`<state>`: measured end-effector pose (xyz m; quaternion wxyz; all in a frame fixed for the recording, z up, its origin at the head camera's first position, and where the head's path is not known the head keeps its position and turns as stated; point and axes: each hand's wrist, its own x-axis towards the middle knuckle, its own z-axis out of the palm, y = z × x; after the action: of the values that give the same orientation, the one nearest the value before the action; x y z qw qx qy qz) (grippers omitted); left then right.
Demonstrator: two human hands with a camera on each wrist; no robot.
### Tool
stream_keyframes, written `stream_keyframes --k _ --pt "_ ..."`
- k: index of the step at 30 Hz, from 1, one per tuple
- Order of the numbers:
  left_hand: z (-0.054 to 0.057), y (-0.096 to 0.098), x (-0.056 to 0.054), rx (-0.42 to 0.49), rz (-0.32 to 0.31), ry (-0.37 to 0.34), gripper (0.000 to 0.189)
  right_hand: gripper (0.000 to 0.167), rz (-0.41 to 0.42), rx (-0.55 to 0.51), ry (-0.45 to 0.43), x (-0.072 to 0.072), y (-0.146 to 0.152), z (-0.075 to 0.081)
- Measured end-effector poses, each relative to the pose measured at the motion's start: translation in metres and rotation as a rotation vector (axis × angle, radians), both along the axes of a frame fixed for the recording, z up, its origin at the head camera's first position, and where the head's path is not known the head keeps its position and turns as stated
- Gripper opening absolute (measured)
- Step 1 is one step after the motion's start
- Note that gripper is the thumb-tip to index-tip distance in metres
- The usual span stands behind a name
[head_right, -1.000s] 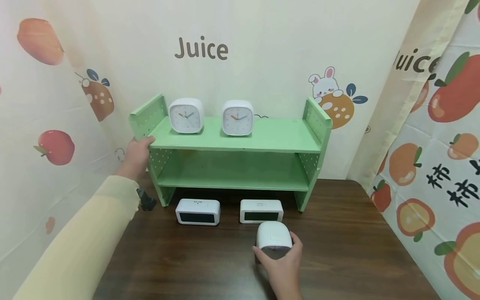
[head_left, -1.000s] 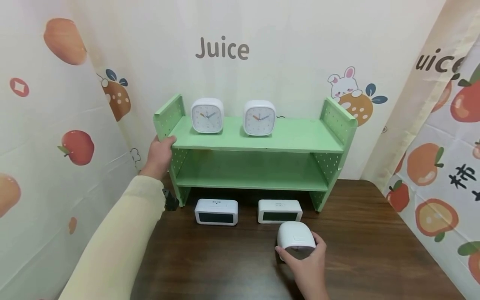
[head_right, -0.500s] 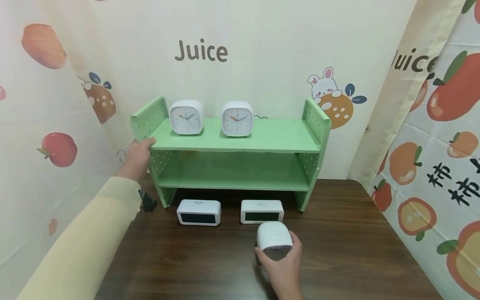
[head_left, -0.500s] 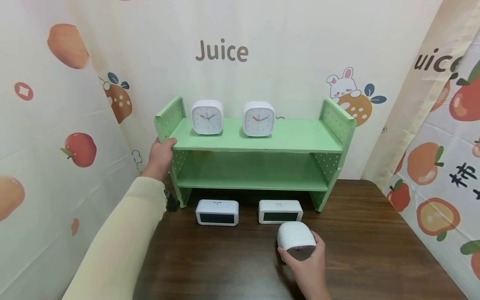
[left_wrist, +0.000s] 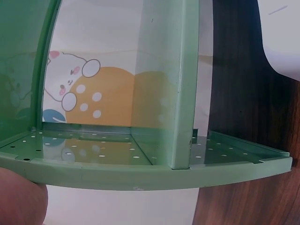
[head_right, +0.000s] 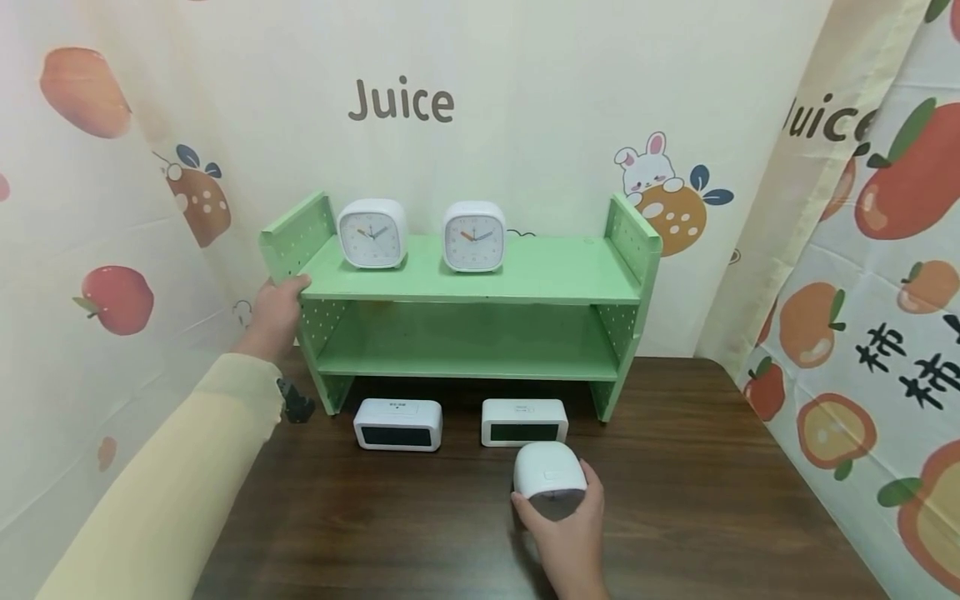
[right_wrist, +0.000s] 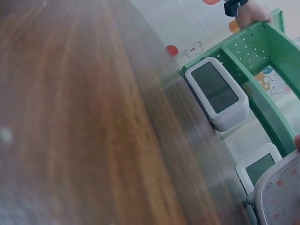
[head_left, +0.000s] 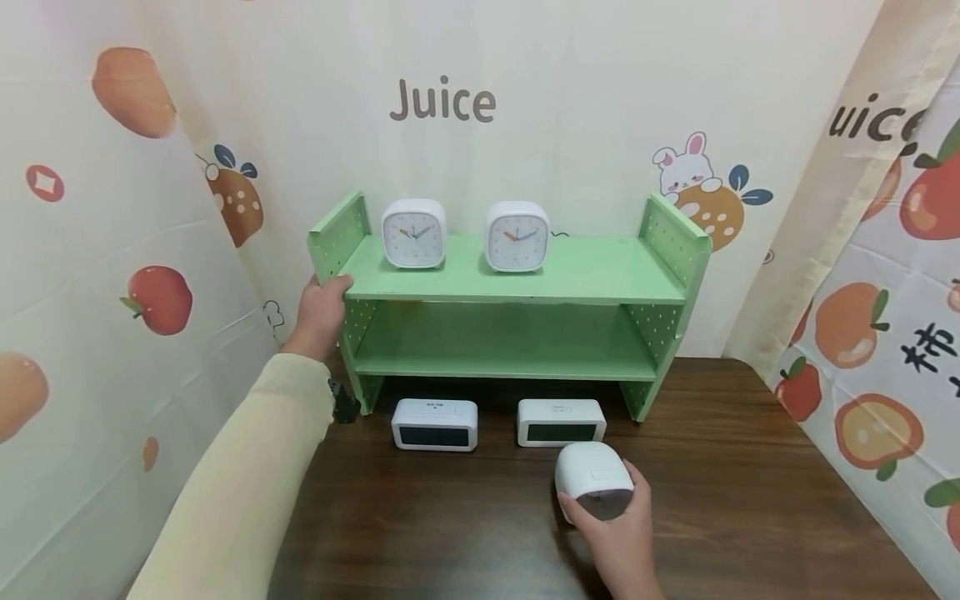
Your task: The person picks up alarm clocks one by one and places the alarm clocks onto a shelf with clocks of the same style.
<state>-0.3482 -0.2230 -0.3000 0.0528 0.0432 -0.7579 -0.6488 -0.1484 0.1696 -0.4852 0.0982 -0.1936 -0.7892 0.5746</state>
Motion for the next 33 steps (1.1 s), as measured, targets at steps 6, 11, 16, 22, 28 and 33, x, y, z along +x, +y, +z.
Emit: stream_keyframes --k 6,11,16,22,28,33 --pt "-0.001 0.001 -0.002 -0.017 -0.003 0.006 0.068 0.131 -0.014 0.001 -0.004 0.002 0.0 0.005" --pt "-0.001 -0.001 -0.002 -0.011 0.006 -0.001 0.069 0.128 -0.003 0.007 0.004 0.005 -0.002 0.013" --pt "-0.001 -0.003 -0.002 -0.005 0.007 -0.007 0.068 0.125 0.001 -0.017 0.049 0.009 -0.002 0.027" --pt "-0.002 0.0 -0.001 -0.003 0.003 0.011 0.067 0.118 -0.005 0.007 0.117 0.006 0.005 0.052" --pt "-0.001 0.001 0.0 0.005 -0.003 0.022 0.066 0.11 -0.012 0.03 0.21 -0.001 0.013 0.084" --pt "-0.001 0.0 0.001 0.013 -0.01 0.025 0.066 0.109 -0.001 0.002 0.249 -0.008 0.017 0.112"
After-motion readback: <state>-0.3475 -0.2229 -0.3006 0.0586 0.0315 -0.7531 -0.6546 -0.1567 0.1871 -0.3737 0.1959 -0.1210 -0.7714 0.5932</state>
